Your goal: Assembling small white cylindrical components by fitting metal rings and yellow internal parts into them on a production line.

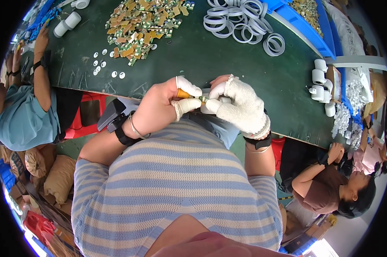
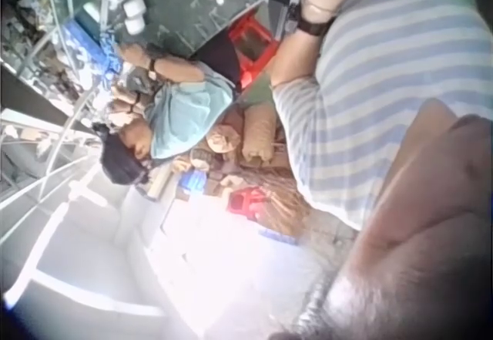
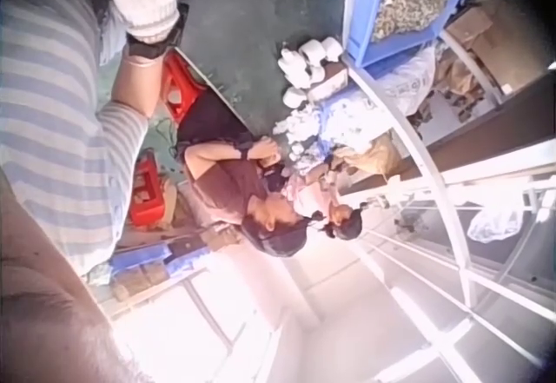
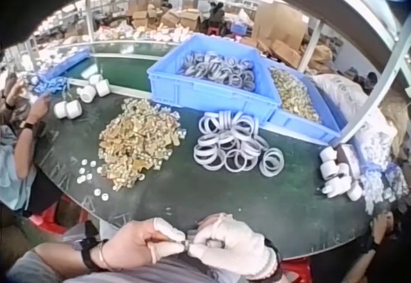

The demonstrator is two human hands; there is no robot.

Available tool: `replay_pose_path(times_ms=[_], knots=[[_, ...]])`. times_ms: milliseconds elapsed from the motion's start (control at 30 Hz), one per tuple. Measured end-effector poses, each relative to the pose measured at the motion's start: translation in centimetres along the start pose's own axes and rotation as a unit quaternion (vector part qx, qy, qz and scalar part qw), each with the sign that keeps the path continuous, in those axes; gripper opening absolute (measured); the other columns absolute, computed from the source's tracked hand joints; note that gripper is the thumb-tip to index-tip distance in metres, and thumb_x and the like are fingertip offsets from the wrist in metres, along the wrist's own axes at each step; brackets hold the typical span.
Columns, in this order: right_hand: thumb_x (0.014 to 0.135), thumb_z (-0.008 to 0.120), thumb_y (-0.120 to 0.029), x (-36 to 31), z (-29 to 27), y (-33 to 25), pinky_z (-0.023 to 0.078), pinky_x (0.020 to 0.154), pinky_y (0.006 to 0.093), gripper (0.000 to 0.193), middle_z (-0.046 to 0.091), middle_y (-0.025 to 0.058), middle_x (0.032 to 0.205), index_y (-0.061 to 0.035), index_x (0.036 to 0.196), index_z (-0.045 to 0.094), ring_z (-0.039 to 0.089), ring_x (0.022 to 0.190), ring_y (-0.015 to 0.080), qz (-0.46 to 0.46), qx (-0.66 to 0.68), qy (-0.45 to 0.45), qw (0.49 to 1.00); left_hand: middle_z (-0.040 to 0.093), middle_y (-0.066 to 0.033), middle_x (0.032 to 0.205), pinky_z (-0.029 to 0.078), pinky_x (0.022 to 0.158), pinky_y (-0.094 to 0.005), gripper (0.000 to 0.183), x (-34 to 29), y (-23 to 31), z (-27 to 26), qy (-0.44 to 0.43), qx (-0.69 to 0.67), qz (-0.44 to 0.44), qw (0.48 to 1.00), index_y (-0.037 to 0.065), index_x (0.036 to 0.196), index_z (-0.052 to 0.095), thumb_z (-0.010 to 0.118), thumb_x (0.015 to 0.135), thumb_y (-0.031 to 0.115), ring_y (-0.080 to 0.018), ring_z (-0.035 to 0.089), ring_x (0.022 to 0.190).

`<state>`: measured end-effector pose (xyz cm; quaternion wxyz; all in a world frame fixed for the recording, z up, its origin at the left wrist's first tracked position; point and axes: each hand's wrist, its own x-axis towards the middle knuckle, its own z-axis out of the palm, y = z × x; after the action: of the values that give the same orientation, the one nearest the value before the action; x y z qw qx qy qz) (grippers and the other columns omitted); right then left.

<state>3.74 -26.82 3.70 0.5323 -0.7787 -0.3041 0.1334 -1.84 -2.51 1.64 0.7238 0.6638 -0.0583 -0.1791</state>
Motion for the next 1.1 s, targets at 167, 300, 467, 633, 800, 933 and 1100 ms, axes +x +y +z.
replay_pose_path(times_ms=[167, 300, 467, 633, 800, 933, 1100], knots=[[0.083, 0.082, -0.012, -0.1, 0.0, 0.9, 0.052, 0.084, 0.0357, 0.015, 0.069, 0.0097, 0.099, -0.0053, 0.091, 0.071, 0.066, 0.095, 0.0238, 0.032, 0.048, -0.031, 0.998, 0.073, -0.0073, 0.110, 0.058, 0.090, -0.0292, 0.021, 0.0, 0.4, 0.1, -0.009, 0.044, 0.018, 0.999, 0.001, 0.115, 0.063, 0.073, 0.097, 0.001, -0.0154, 0.072, 0.104], [0.083, 0.082, -0.012, -0.1, 0.1, 0.9, 0.052, 0.085, 0.0351, 0.015, 0.069, 0.0095, 0.099, -0.0050, 0.092, 0.071, 0.066, 0.095, 0.0236, 0.041, 0.076, -0.033, 0.996, 0.074, -0.0073, 0.108, 0.058, 0.088, -0.0282, 0.021, 0.5, 0.6, -0.5, -0.058, -0.096, -0.068, 0.991, 0.001, 0.115, 0.064, 0.073, 0.097, 0.000, -0.0140, 0.072, 0.101], [0.082, 0.083, -0.011, 0.2, -0.4, 0.2, 0.052, 0.082, 0.0356, 0.016, 0.069, 0.0088, 0.097, -0.0055, 0.092, 0.071, 0.067, 0.094, 0.0240, 0.024, 0.009, -0.040, 0.999, 0.075, -0.0070, 0.107, 0.057, 0.087, -0.0275, 0.022, 0.0, 1.1, 0.0, -0.018, 0.025, -0.027, 0.999, 0.000, 0.117, 0.065, 0.074, 0.096, -0.001, -0.0122, 0.071, 0.100], [0.080, 0.083, -0.012, 0.5, -0.3, 0.2, 0.052, 0.081, 0.0372, 0.016, 0.070, 0.0078, 0.096, -0.0076, 0.091, 0.072, 0.068, 0.093, 0.0251, -0.006, -0.015, -0.043, 0.999, 0.074, -0.0063, 0.108, 0.057, 0.086, -0.0269, 0.022, 0.1, 0.6, -0.2, -0.027, 0.062, 0.012, 0.998, 0.000, 0.116, 0.065, 0.074, 0.096, 0.000, -0.0116, 0.071, 0.100], [0.077, 0.088, -0.017, 0.6, 0.1, -0.2, 0.051, 0.084, 0.0395, 0.018, 0.070, 0.0053, 0.090, -0.0112, 0.087, 0.075, 0.068, 0.092, 0.0277, -0.067, -0.111, 0.005, 0.991, 0.077, -0.0060, 0.097, 0.056, 0.079, -0.0271, 0.019, 0.1, 0.3, -0.7, 0.001, 0.061, 0.020, 0.998, 0.002, 0.112, 0.069, 0.077, 0.095, 0.006, -0.0082, 0.069, 0.088], [0.072, 0.090, -0.021, 1.1, 0.3, -0.5, 0.051, 0.088, 0.0447, 0.020, 0.069, 0.0037, 0.084, -0.0153, 0.085, 0.077, 0.068, 0.090, 0.0300, -0.135, -0.209, 0.023, 0.968, 0.078, -0.0087, 0.097, 0.057, 0.077, -0.0287, 0.018, -0.3, 1.1, -0.4, 0.008, 0.114, 0.054, 0.992, 0.002, 0.112, 0.069, 0.076, 0.095, 0.005, -0.0134, 0.073, 0.086], [0.072, 0.089, -0.020, 1.7, 0.3, -0.5, 0.050, 0.087, 0.0468, 0.017, 0.068, 0.0038, 0.083, -0.0171, 0.085, 0.077, 0.068, 0.089, 0.0302, -0.171, -0.230, 0.020, 0.958, 0.076, -0.0079, 0.096, 0.056, 0.075, -0.0275, 0.013, -0.4, 1.2, 0.1, 0.030, 0.224, 0.091, 0.970, 0.003, 0.106, 0.070, 0.076, 0.095, 0.002, -0.0116, 0.071, 0.085]])
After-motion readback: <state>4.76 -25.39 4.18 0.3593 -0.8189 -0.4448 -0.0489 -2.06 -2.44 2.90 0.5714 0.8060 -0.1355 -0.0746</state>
